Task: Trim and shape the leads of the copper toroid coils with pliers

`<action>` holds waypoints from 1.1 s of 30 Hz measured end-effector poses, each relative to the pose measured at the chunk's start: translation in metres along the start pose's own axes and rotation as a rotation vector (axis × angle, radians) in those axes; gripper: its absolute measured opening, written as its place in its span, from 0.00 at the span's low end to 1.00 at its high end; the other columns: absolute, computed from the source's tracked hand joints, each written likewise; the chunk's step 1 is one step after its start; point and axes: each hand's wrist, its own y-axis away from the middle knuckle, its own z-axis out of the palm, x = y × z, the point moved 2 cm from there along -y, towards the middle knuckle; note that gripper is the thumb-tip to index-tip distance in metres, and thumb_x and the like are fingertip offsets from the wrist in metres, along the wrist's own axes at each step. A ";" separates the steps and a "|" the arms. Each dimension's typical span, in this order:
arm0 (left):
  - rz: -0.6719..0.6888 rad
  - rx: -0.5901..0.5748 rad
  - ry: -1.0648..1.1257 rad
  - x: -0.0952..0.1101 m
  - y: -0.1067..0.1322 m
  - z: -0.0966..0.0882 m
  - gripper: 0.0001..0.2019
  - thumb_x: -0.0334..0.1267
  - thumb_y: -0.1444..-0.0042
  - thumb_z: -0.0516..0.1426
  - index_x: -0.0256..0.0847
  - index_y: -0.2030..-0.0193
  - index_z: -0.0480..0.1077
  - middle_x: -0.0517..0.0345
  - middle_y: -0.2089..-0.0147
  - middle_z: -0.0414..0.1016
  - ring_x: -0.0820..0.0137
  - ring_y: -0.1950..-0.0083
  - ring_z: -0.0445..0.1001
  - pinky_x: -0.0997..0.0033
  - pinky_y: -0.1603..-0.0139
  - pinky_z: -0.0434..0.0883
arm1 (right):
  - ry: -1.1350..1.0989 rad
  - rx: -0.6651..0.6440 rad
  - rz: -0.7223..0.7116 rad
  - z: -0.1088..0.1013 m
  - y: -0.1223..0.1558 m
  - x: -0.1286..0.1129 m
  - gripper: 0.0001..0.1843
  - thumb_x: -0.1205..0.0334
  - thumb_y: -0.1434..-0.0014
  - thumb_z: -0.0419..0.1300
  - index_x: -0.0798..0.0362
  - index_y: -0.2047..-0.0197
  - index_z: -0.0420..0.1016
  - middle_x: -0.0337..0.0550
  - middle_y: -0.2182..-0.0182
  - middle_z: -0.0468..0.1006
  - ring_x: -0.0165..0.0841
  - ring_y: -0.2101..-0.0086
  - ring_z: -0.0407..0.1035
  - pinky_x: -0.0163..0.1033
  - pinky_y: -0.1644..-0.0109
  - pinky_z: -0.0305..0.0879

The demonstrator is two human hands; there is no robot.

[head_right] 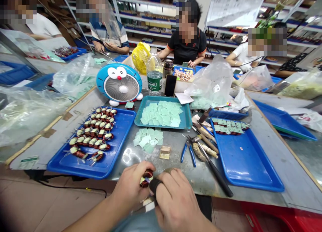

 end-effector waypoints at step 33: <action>0.149 0.198 0.022 0.003 0.001 -0.009 0.14 0.41 0.42 0.64 0.45 0.53 0.65 0.61 0.65 0.74 0.71 0.66 0.73 0.72 0.62 0.67 | 0.110 0.147 0.287 -0.018 0.051 0.048 0.17 0.61 0.32 0.60 0.54 0.42 0.69 0.54 0.49 0.73 0.43 0.50 0.68 0.47 0.49 0.66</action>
